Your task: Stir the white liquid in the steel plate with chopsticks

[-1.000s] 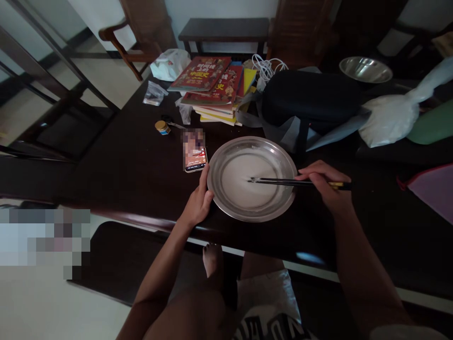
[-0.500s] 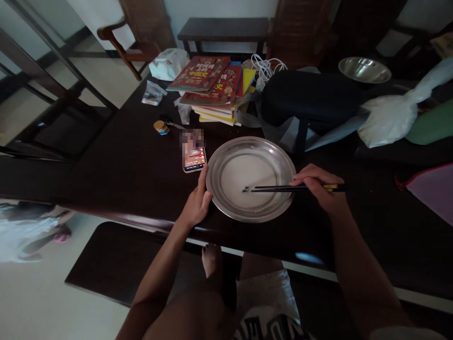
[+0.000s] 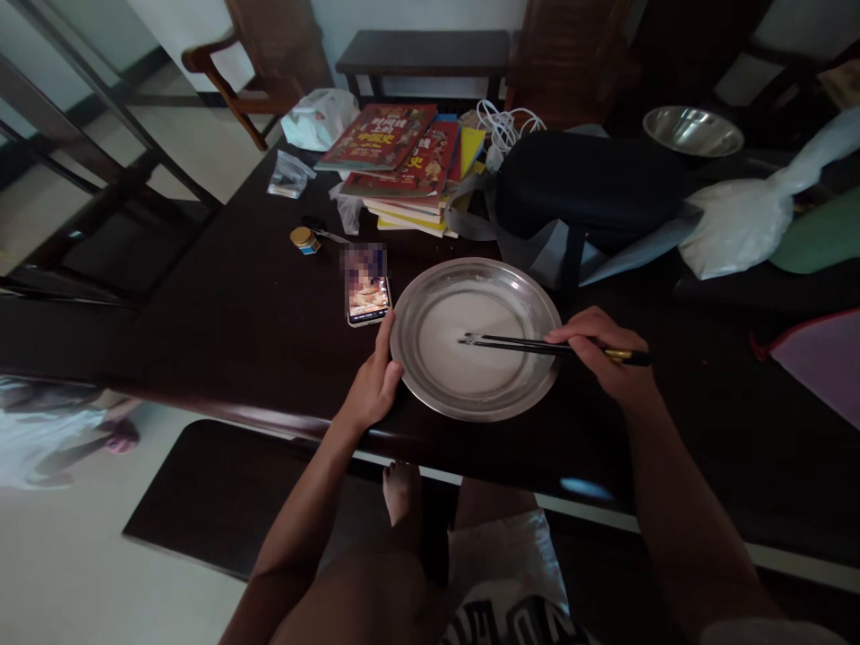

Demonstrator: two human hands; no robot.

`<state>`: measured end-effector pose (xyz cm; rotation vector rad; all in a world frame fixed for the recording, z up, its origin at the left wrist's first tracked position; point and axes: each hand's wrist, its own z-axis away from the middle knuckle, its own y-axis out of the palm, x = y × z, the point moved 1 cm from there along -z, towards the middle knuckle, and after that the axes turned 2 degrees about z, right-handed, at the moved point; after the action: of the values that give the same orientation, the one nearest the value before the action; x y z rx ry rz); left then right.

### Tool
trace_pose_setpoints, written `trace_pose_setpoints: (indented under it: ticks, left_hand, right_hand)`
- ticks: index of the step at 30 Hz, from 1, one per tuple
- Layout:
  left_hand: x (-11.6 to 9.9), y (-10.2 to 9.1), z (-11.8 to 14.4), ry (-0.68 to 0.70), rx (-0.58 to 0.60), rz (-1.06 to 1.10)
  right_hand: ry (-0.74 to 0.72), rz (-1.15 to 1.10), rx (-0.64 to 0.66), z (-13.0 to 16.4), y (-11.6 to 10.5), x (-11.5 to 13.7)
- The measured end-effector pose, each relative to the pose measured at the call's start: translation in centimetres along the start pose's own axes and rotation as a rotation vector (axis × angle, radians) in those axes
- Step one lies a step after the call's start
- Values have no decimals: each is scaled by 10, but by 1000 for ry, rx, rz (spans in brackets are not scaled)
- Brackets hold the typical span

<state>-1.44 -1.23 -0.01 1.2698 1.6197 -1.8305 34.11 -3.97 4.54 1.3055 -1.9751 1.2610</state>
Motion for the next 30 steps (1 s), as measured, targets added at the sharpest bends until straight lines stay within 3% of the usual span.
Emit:
trace_pose_setpoints:
  ticks: [3,9,14,18,24,28,30]
  left_hand:
    - [0,0,0,-9,6,1]
    - [1,1,0,-16,9,1]
    - [0,2,0,-4,5,-1]
    - [-1,2,0,-4,4,-6]
    - [2,2,1,10,-1,7]
    - [4,2,1,27,-8,10]
    - [5,2,1,17,-5,9]
  right_hand:
    - [22,-32,-82,0,-2,-1]
    - [-10,-16,30,0,1,0]
    - [49,-38,-82,2,-2,-2]
    - [10,-41,10,2,0,-2]
    - [51,-20,-80,2,-2,-2]
    - [39,-23,21,2,-1,-2]
    - [36,-6,3,2,-1,-3]
